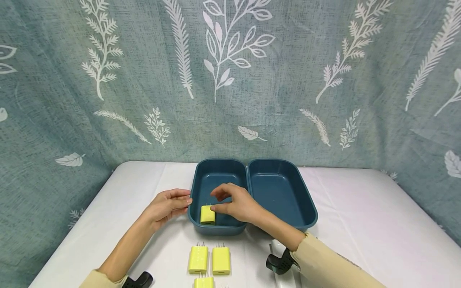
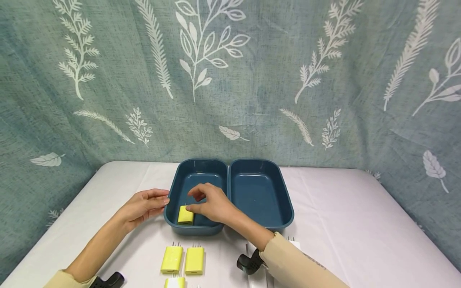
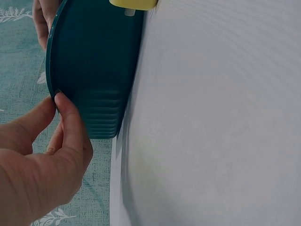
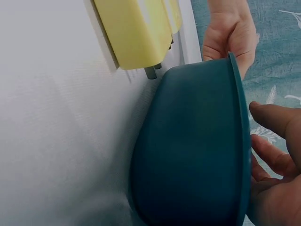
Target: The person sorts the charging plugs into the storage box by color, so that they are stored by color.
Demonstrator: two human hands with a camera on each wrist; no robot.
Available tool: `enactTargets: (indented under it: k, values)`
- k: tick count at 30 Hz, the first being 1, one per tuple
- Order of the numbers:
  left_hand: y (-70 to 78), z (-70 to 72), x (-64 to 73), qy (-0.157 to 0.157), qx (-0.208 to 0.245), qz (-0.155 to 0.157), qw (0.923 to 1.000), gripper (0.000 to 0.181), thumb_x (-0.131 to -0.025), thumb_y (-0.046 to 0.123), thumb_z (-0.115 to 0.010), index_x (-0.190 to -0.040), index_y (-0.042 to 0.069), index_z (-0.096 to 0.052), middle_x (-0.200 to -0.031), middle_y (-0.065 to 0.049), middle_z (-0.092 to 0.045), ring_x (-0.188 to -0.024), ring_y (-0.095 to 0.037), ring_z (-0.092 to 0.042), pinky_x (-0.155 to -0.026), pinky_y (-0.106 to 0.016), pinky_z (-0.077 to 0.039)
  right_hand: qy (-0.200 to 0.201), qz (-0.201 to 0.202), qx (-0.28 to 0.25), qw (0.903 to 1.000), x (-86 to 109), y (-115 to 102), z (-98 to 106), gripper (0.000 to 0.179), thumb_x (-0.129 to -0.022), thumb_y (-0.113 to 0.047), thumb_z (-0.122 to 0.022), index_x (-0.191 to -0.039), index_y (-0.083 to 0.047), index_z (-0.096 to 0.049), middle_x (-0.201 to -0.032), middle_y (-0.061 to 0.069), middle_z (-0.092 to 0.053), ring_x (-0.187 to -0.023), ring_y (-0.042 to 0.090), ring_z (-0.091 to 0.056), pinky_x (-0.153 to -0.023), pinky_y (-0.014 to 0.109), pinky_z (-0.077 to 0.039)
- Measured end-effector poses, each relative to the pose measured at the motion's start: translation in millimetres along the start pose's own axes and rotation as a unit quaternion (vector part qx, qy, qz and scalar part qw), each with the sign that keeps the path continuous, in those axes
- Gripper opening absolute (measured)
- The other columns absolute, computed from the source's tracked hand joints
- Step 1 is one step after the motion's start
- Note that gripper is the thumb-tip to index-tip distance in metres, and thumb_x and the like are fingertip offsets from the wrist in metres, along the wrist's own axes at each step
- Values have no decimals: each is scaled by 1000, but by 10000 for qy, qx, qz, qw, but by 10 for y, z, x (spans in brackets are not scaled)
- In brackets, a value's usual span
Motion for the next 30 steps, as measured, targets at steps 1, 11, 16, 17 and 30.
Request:
enactTargets:
  k: [1, 11, 16, 17, 30]
  values:
    - [0, -1, -1, 7, -2, 1, 10000, 40, -94, 1, -65, -129, -14, -52, -97, -5, -69, -80, -12, -66, -73, -22, -57, -5, 20, -26, 10000, 11, -2, 6, 34, -91, -21, -74, -121, -7, -65, -119, 11, -61, -107, 24, -60, -87, 35, -51]
    - [-2, 0, -9, 29, 53, 34, 10000, 39, -94, -1, -65, -128, -13, -52, -95, -4, -68, -78, -11, -66, -72, -22, -57, -38, 44, -581, 9983, 180, -75, 59, 36, -92, -19, -73, -125, -10, -63, -117, 7, -62, -108, 23, -59, -89, 31, -53]
    - [-5, 5, -13, -7, 77, 16, 10000, 39, -93, -2, -64, -128, -14, -51, -94, -4, -67, -78, -11, -66, -72, -21, -56, -29, -38, -888, 9960, 301, -146, 91, 36, -92, -19, -74, -125, -11, -63, -114, 3, -62, -106, 22, -59, -88, 30, -53]
    - [-7, 7, -13, -15, 83, 14, 10000, 39, -93, -2, -64, -128, -14, -51, -94, -4, -67, -78, -11, -66, -72, -21, -57, -33, -59, -951, 9954, 332, -160, 97, 36, -92, -19, -74, -125, -11, -63, -114, 3, -62, -106, 21, -59, -88, 30, -53]
    - [0, 9, -11, -28, 107, 31, 9999, 43, -93, -3, -63, -131, -16, -48, -95, -4, -67, -78, -10, -66, -72, -22, -57, -314, -97, -1305, 9909, 762, -314, 104, 35, -90, -19, -76, -122, -14, -64, -110, 6, -63, -101, 21, -61, -82, 30, -57]
Point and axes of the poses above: each hand's wrist, its own x-axis away from the middle knuckle, its own z-axis out of the back of the hand, y = z × x, the point moved 1 cm from there along -x, towards the middle knuckle
